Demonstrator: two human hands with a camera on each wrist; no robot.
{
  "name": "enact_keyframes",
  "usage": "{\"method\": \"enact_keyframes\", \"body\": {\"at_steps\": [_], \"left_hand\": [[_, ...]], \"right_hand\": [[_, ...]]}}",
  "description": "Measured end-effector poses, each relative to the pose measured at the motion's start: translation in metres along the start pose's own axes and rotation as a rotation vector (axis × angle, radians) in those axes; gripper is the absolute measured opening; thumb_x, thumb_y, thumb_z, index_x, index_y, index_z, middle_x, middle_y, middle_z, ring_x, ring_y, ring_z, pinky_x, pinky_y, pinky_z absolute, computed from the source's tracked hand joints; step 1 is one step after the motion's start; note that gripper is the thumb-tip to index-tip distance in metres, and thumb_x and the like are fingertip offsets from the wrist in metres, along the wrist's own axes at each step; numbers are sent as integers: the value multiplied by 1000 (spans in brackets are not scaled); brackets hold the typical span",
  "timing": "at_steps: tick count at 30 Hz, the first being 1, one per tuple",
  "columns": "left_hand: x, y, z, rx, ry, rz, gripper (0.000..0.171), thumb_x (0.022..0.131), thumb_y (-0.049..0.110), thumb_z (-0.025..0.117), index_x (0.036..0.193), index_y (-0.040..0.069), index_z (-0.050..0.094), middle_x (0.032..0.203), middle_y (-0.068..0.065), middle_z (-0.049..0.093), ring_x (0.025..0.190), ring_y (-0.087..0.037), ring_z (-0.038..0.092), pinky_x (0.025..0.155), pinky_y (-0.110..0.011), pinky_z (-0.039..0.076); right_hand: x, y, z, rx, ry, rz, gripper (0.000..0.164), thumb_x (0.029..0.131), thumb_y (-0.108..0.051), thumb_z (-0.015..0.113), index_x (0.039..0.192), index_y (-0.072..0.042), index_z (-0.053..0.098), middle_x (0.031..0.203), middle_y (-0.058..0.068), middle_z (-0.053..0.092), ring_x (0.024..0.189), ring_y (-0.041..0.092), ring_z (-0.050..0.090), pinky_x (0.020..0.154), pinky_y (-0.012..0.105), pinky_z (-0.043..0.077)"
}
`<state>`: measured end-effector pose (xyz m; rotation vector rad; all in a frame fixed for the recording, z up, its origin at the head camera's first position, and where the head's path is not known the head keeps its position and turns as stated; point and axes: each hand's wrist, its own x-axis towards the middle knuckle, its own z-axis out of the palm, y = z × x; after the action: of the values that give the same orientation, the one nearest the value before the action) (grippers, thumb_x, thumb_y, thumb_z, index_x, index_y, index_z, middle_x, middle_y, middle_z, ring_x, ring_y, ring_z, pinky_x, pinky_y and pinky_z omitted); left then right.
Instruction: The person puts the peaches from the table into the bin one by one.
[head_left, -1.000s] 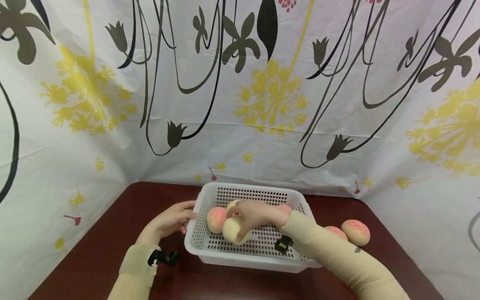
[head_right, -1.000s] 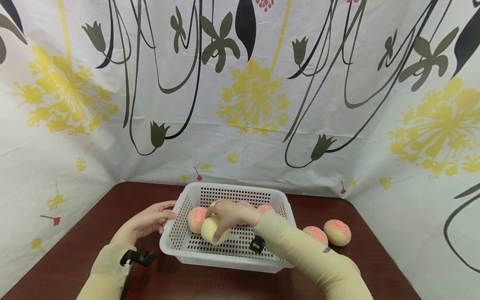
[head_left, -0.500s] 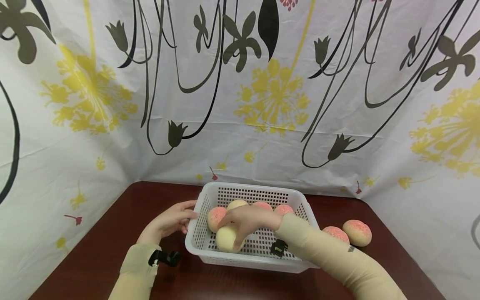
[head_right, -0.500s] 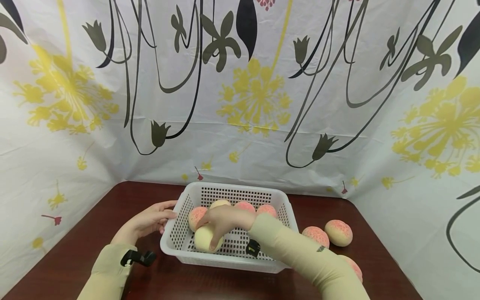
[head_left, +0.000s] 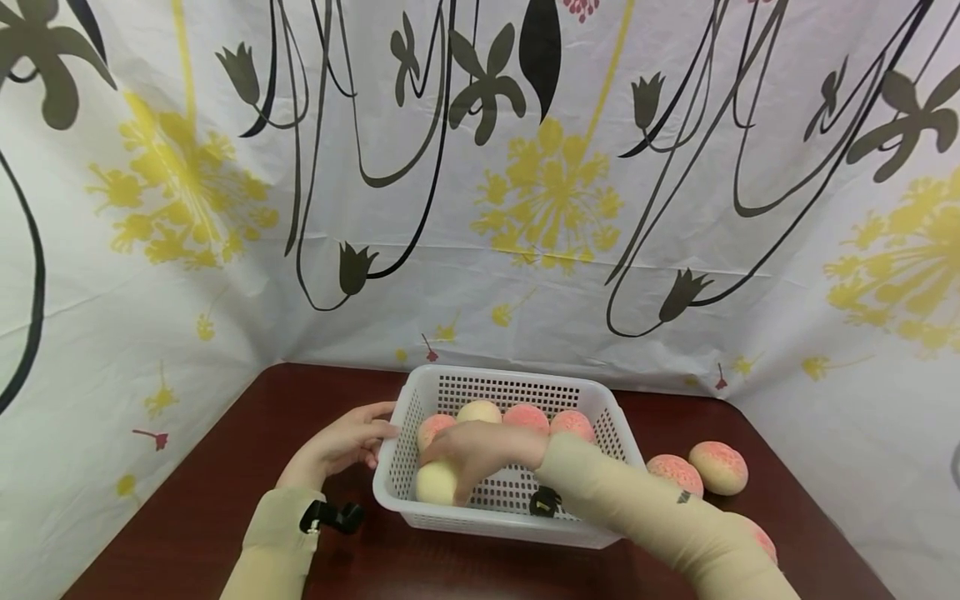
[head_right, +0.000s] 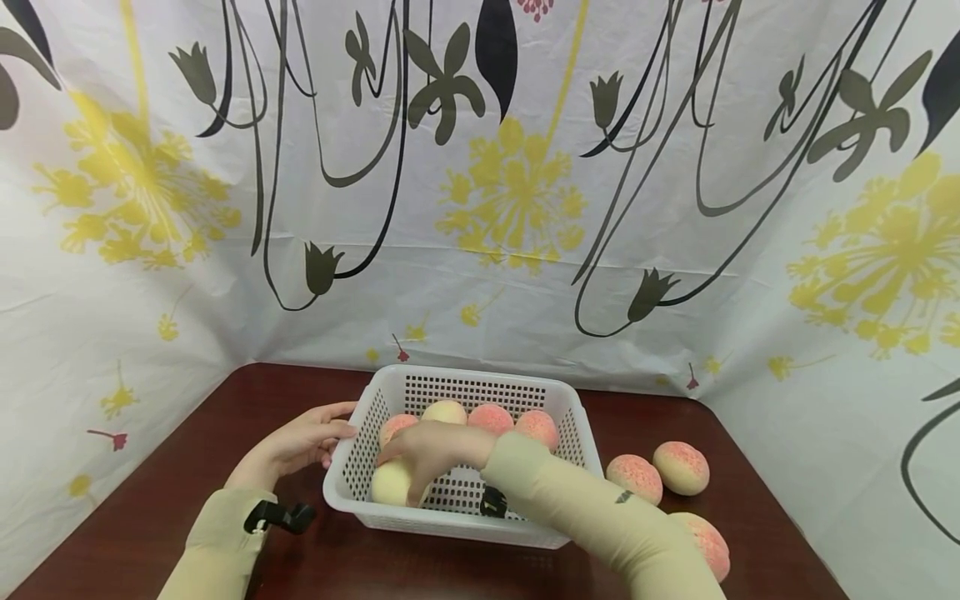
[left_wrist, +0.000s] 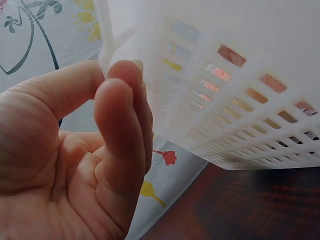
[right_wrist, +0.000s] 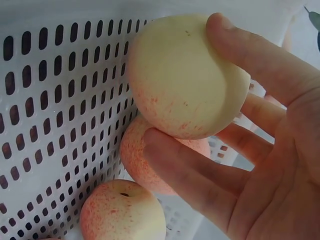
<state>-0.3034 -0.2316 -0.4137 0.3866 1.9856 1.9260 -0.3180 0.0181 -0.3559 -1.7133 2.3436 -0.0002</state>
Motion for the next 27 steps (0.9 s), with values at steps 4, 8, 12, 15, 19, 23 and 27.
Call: {"method": "enact_keyframes", "body": {"at_steps": [4, 8, 12, 15, 19, 23, 27], "left_hand": [[0, -1, 0, 1, 0, -3, 67, 94, 13, 59, 150, -4, 25, 107, -23, 66, 50, -9, 55, 49, -23, 51], [1, -1, 0, 3, -1, -3, 67, 94, 12, 59, 150, -3, 25, 106, -22, 66, 50, -8, 54, 49, -23, 51], [1, -1, -1, 4, -4, 7, 67, 95, 12, 59, 150, -4, 25, 105, -22, 66, 50, -8, 54, 49, -23, 51], [2, 0, -1, 2, -11, 7, 67, 94, 12, 59, 150, -4, 25, 104, -22, 67, 51, -8, 55, 49, -23, 51], [3, 0, -1, 4, -14, 2, 67, 95, 13, 59, 150, -3, 25, 105, -22, 66, 52, -9, 55, 50, -24, 51], [3, 0, -1, 11, -6, -2, 68, 95, 14, 59, 150, -3, 25, 106, -21, 66, 53, -10, 56, 50, -24, 51], [3, -1, -1, 15, 0, -8, 67, 95, 14, 59, 150, -3, 25, 107, -21, 66, 53, -10, 55, 50, -24, 51]], "right_hand": [[3, -2, 2, 10, 12, -12, 70, 64, -22, 88, 128, -18, 62, 115, -11, 62, 104, 2, 53, 89, 17, 39], [5, -3, 3, 13, 21, -24, 69, 64, -20, 88, 128, -18, 62, 117, -10, 62, 104, 2, 53, 89, 15, 39], [8, -3, 5, 11, 29, -32, 70, 64, -17, 87, 129, -18, 62, 117, -9, 62, 102, 2, 53, 88, 14, 38], [9, -2, 7, 1, 32, -29, 72, 63, -17, 87, 130, -19, 61, 117, -9, 62, 102, 1, 53, 86, 13, 39], [10, -2, 8, -7, 38, -33, 72, 63, -18, 88, 130, -20, 61, 118, -9, 62, 103, 1, 53, 87, 13, 39], [11, -1, 8, 9, 51, -44, 70, 64, -18, 88, 129, -19, 61, 119, -9, 61, 106, 1, 52, 91, 14, 38], [11, -2, 8, 39, 46, -8, 71, 65, -19, 88, 130, -19, 59, 122, -9, 60, 108, 2, 52, 91, 15, 38]]}}
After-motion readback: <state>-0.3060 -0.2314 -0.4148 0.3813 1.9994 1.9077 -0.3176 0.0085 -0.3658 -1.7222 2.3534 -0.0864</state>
